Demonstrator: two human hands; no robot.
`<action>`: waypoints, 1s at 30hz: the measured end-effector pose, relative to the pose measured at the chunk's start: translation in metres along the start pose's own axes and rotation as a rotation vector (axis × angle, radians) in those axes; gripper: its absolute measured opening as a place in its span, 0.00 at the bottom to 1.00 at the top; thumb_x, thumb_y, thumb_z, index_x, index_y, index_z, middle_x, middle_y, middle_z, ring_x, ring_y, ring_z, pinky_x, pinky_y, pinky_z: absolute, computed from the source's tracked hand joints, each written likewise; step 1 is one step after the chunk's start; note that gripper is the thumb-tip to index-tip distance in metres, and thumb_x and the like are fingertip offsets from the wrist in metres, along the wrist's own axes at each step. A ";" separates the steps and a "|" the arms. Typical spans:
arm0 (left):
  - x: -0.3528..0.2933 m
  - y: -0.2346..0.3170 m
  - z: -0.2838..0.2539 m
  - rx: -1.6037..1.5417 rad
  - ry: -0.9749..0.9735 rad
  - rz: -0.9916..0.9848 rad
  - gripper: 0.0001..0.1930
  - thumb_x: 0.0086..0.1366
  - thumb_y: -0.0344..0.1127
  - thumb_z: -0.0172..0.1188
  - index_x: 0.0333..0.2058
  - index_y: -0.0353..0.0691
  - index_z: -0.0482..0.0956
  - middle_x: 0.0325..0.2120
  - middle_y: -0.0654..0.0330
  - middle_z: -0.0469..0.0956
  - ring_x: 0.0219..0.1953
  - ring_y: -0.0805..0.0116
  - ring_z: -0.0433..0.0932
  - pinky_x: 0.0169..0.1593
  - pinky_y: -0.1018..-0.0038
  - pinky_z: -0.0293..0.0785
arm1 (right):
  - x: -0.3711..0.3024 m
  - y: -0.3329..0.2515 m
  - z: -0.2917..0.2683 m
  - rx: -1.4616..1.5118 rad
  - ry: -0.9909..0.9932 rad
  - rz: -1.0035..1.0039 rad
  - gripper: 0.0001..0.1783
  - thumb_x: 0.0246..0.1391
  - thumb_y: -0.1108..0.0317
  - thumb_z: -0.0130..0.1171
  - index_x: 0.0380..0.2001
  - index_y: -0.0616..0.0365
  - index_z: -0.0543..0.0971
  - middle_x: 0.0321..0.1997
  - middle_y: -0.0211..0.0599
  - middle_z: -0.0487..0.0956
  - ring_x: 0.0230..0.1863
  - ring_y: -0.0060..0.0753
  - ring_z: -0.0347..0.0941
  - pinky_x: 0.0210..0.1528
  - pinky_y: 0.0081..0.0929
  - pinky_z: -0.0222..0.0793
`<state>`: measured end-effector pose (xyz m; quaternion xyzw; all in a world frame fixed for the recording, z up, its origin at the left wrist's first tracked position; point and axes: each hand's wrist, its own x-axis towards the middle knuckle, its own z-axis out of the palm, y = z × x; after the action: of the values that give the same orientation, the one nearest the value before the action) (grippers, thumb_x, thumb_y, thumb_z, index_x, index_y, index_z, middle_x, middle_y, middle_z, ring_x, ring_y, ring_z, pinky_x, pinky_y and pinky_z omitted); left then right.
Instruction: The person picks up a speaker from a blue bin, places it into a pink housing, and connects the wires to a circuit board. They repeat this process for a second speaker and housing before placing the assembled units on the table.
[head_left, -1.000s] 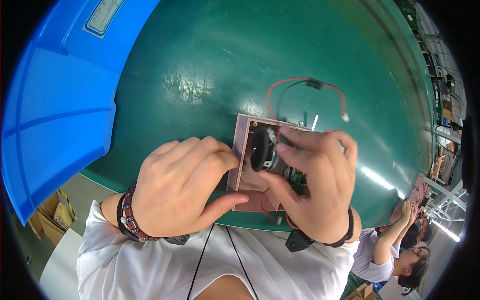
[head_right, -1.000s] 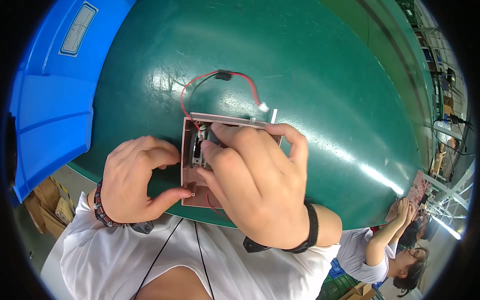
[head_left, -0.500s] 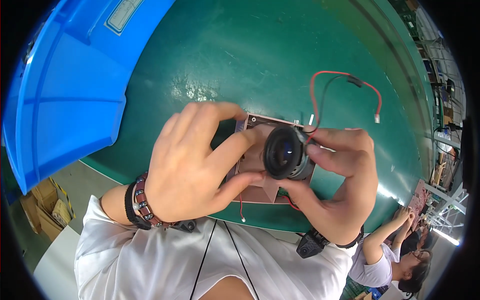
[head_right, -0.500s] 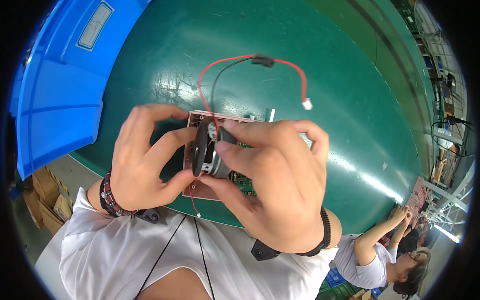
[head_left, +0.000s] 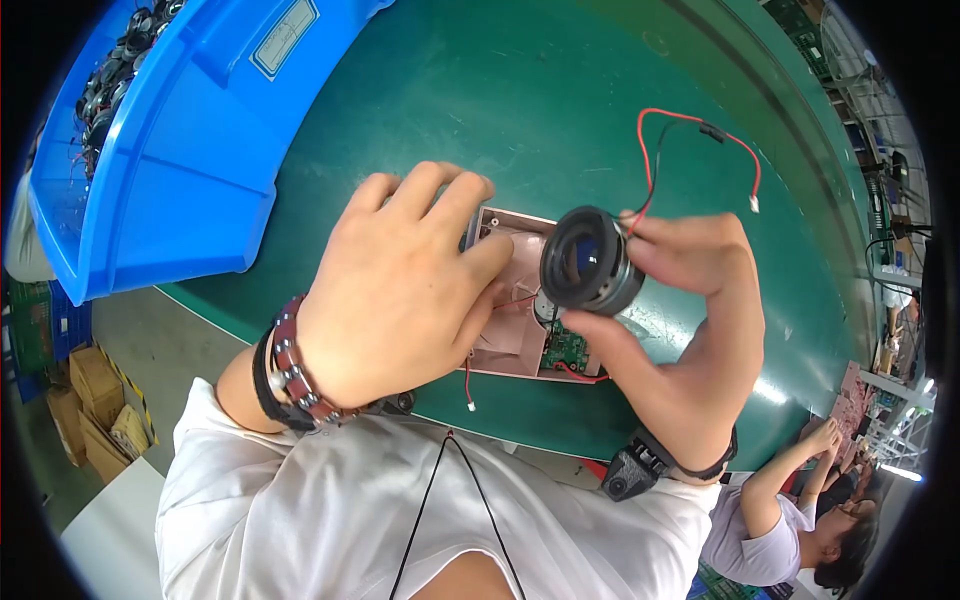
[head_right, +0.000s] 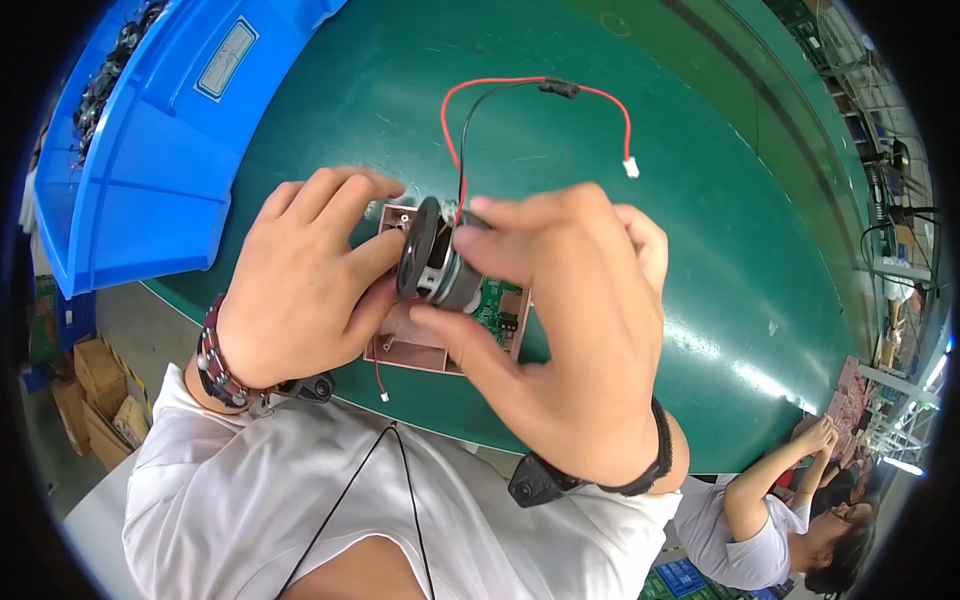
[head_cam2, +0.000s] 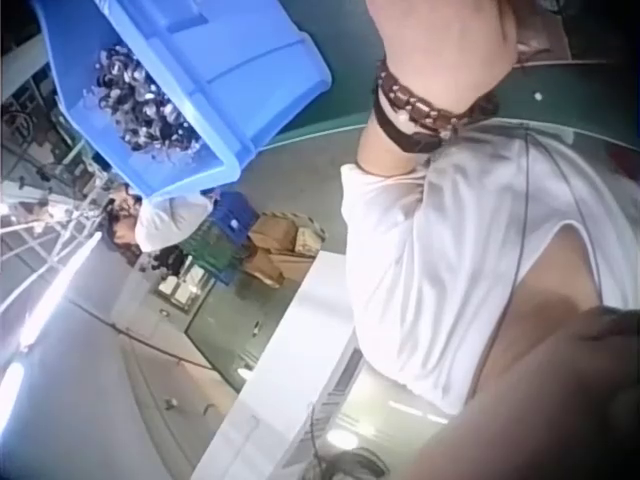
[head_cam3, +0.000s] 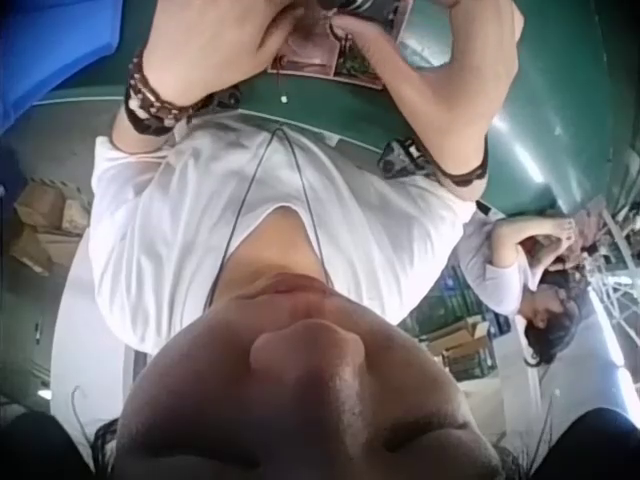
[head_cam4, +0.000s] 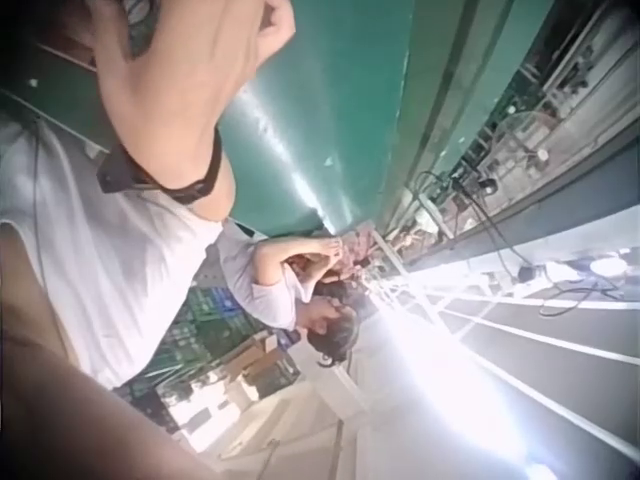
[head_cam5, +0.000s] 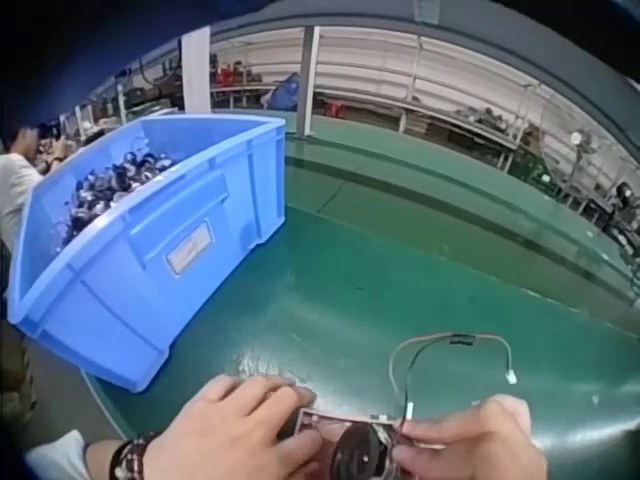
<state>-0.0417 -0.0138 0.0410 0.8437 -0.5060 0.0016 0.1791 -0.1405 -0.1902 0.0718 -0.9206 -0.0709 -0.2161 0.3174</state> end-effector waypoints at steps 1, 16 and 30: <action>0.000 0.000 0.002 0.002 -0.001 0.002 0.08 0.45 0.31 0.60 0.28 0.39 0.76 0.45 0.56 0.71 0.49 0.56 0.69 0.46 0.63 0.65 | 0.002 0.003 0.001 -0.006 0.010 -0.005 0.27 0.29 0.75 0.75 0.35 0.64 0.73 0.40 0.44 0.75 0.44 0.40 0.74 0.46 0.33 0.69; -0.018 -0.036 -0.013 -0.113 0.057 -0.350 0.09 0.56 0.34 0.62 0.29 0.38 0.70 0.28 0.57 0.77 0.33 0.60 0.76 0.27 0.71 0.69 | 0.009 0.024 0.017 0.006 0.087 -0.020 0.26 0.30 0.75 0.75 0.35 0.60 0.74 0.39 0.39 0.76 0.44 0.37 0.74 0.48 0.32 0.64; -0.025 -0.026 -0.020 -0.119 0.145 -0.031 0.15 0.52 0.43 0.64 0.30 0.38 0.72 0.33 0.60 0.76 0.32 0.57 0.74 0.37 0.65 0.66 | 0.010 0.013 0.033 -0.097 -0.098 -0.055 0.25 0.29 0.67 0.75 0.34 0.58 0.76 0.37 0.36 0.79 0.39 0.35 0.73 0.45 0.32 0.57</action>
<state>-0.0284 0.0242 0.0473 0.8369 -0.4781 0.0299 0.2648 -0.1163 -0.1803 0.0458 -0.9421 -0.1009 -0.1826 0.2625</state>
